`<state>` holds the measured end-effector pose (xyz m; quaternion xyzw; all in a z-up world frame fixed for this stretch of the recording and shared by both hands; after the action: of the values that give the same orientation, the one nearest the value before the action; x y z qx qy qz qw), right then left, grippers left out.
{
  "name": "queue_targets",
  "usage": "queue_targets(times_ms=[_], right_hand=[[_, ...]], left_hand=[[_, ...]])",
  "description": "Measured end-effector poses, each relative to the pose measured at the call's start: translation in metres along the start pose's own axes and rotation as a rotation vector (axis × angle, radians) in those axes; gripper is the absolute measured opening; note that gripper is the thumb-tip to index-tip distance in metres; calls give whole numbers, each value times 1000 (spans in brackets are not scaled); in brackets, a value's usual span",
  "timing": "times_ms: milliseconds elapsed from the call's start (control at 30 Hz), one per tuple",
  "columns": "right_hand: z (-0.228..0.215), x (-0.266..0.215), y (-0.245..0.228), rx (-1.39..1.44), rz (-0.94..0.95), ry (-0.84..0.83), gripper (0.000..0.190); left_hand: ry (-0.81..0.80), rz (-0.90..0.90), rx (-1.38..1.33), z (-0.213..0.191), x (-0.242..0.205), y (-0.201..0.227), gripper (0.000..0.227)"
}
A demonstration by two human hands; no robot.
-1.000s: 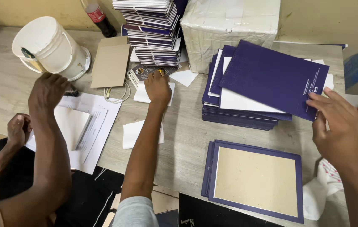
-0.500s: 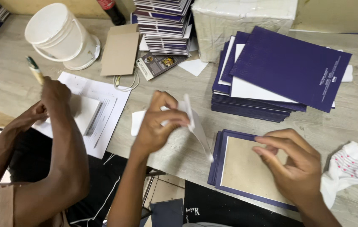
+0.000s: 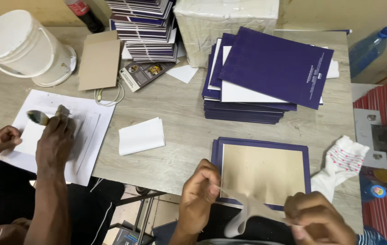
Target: The person inserts a white paper sheet into a purple book cover, smooths it down, and places the assembled book onto a stack. They repeat this process with multiple covers and sheets, occasionally wiping the cover with a cloth.
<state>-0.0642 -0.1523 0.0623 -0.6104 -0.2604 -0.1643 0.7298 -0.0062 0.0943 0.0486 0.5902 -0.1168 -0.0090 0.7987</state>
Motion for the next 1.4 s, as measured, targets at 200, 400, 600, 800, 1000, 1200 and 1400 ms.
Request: queue_targets(times_ms=[200, 400, 600, 800, 1000, 1200, 1400], right_hand=[[-105, -45, 46, 160, 535, 648, 4], [-102, 8, 96, -523, 1126, 543, 13], [-81, 1, 82, -601, 943, 657, 16], [-64, 6, 70, -726, 923, 589, 29], [-51, -3, 54, -362, 728, 898, 28], [-80, -28, 85, -23, 663, 982, 33], [-71, -23, 82, -61, 631, 958, 17]], left_hand=[[201, -429, 82, -16, 27, -37, 17], [160, -393, 949, -19, 43, -66, 10], [210, -444, 974, -13, 35, -66, 71], [188, -364, 984, -14, 32, -67, 55], [306, -475, 704, -7, 35, -42, 41], [248, -271, 568, -2, 32, -26, 48], [291, -182, 599, 1, 25, -29, 45]])
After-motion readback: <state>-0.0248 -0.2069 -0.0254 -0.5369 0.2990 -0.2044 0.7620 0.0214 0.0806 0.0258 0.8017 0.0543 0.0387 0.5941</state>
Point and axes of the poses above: each hand's wrist, its own x-axis towards the middle knuckle, its own z-axis out of the palm, y = z × x, the point moved 2 cm from there along x, towards the middle knuckle, and after that the axes turned 6 degrees about x, right-handed, at the moved point
